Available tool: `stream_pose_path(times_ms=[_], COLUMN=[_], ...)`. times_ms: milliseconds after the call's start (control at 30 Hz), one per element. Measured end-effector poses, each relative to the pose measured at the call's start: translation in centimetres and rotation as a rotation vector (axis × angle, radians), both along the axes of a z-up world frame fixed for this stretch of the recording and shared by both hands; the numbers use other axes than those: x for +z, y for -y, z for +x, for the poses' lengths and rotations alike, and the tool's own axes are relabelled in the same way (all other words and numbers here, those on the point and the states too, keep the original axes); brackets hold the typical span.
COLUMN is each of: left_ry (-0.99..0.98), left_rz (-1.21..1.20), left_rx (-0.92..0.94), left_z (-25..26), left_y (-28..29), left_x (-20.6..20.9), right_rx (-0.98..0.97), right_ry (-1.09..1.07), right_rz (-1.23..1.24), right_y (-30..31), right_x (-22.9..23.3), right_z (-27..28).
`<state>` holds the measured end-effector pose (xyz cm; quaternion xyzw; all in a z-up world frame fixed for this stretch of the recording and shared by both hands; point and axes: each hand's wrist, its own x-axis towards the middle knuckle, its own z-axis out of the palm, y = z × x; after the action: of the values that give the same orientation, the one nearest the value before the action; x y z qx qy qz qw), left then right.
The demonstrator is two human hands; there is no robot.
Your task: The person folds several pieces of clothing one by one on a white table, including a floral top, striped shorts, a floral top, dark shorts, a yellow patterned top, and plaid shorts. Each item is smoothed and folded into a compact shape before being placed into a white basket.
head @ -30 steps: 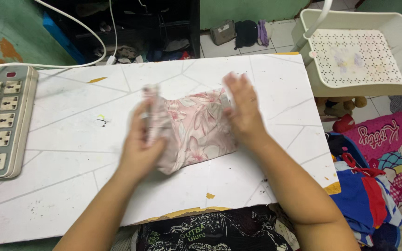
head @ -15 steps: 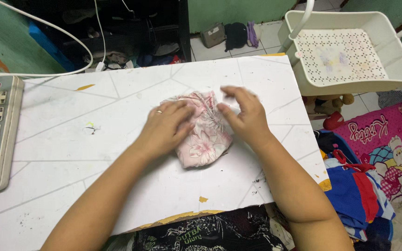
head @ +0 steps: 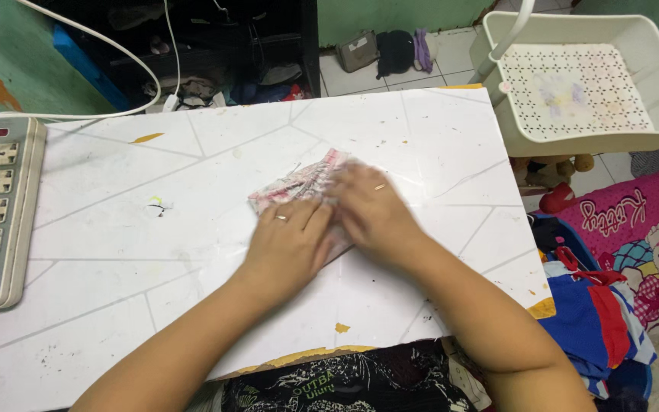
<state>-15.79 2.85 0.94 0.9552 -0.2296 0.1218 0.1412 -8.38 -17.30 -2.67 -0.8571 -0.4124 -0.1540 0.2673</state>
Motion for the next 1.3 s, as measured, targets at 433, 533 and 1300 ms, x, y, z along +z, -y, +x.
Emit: stream_pose_path(times_ms=[433,533,1300], left_ry=[-0.274,-0.343,-0.32], left_rz=[0.143,0.156,0.01], left_rx=[0.064,0.115,0.464], left_z=[2.1,2.0,1.2], left_y=[-2.4,-2.6,-6.7], left_x=[-4.4,-3.5,-4.4], right_rx=[-0.163,-0.222,-0.252], right_ry=[-0.175,-0.231,-0.467], right_rz=[-0.482,-0.531,-0.228], right_y=[-1.9,-1.7,1.6], right_x=[-1.4,-1.6,-0.7], right_z=[0.6,1.0,-0.4])
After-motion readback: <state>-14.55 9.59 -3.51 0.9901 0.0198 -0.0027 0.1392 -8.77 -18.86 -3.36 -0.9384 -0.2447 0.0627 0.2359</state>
